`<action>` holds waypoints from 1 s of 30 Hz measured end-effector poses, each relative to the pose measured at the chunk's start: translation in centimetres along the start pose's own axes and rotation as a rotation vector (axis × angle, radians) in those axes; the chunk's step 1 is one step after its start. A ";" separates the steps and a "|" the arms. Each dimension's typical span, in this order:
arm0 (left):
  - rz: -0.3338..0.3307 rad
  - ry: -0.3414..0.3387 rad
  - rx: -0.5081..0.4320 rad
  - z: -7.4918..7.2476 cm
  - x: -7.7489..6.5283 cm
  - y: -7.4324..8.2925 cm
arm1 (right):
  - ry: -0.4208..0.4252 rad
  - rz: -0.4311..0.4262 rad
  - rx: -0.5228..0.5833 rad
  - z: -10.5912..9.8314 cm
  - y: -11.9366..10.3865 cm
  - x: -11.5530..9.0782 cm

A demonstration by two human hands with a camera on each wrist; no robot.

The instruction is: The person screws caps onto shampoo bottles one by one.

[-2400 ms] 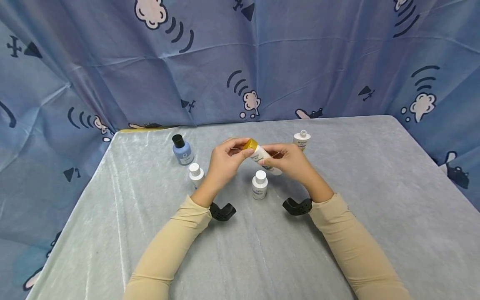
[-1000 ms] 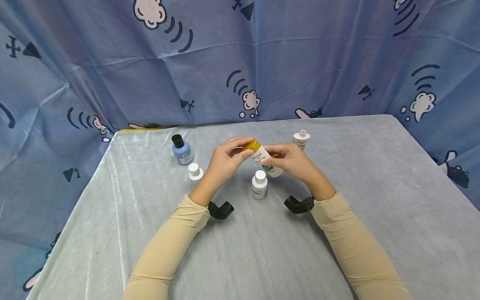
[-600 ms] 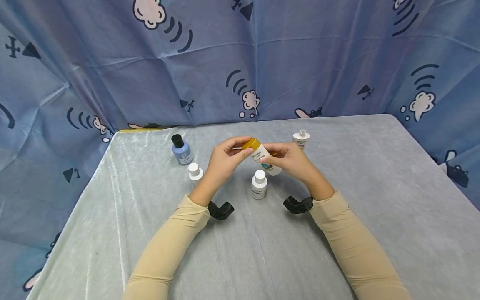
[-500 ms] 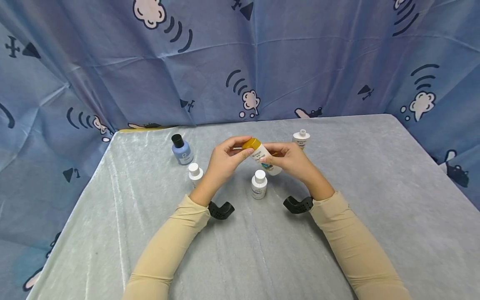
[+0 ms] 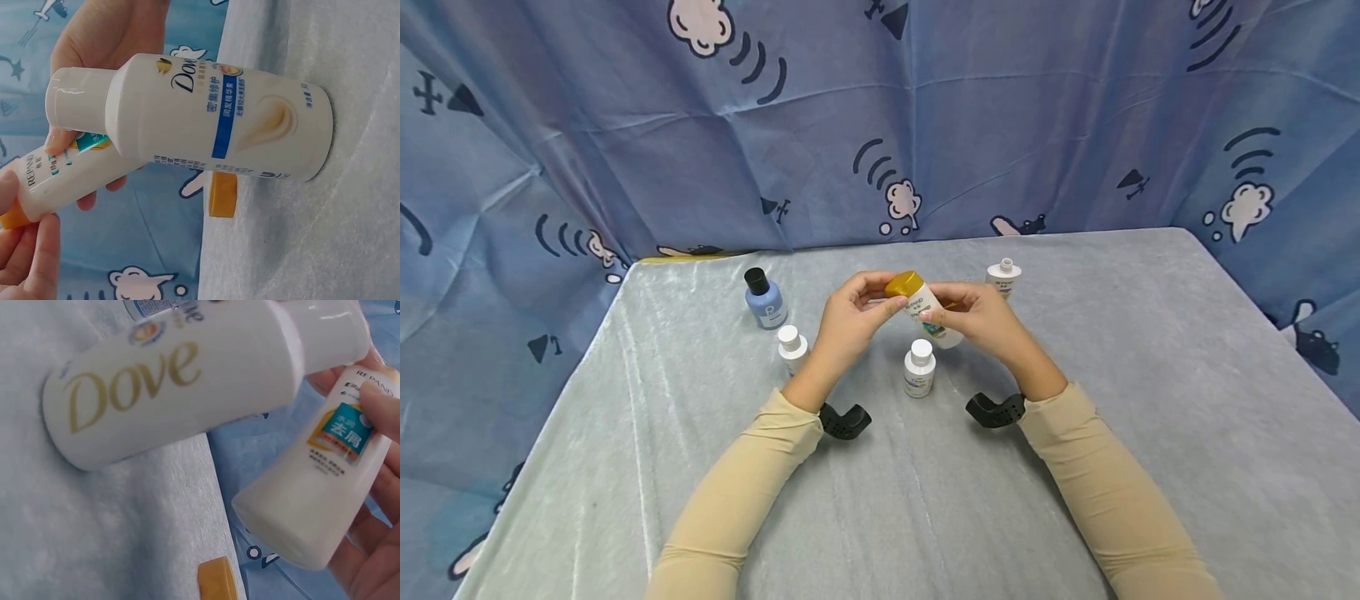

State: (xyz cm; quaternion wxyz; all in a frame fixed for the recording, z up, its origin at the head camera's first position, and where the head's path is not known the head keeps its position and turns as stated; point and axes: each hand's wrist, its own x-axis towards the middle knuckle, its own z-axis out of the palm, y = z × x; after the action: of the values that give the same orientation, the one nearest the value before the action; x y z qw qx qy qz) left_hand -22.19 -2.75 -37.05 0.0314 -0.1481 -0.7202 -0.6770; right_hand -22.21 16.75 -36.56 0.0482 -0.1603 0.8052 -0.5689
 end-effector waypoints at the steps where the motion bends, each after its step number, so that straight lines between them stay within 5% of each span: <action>1: 0.000 0.005 -0.001 0.0 0.0 0.0 | -0.001 0.003 0.007 0.1 0.0 0.0; 9: -0.011 0.052 0.008 -0.2 0.3 0.0 | -0.027 0.062 0.042 0.6 0.1 0.7; 22: 0.017 0.226 0.058 -0.5 2.0 -0.4 | 0.007 0.082 0.008 1.6 0.5 4.7; 30: 0.015 0.230 0.092 -0.7 2.6 -1.3 | -0.012 0.092 -0.007 2.2 0.9 6.0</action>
State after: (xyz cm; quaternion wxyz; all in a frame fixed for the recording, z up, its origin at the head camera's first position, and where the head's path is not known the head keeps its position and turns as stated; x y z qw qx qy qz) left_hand -25.12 -3.03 -37.58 0.1257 -0.0732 -0.7411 -0.6554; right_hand -27.47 13.20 -37.49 0.0784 -0.1268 0.8134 -0.5623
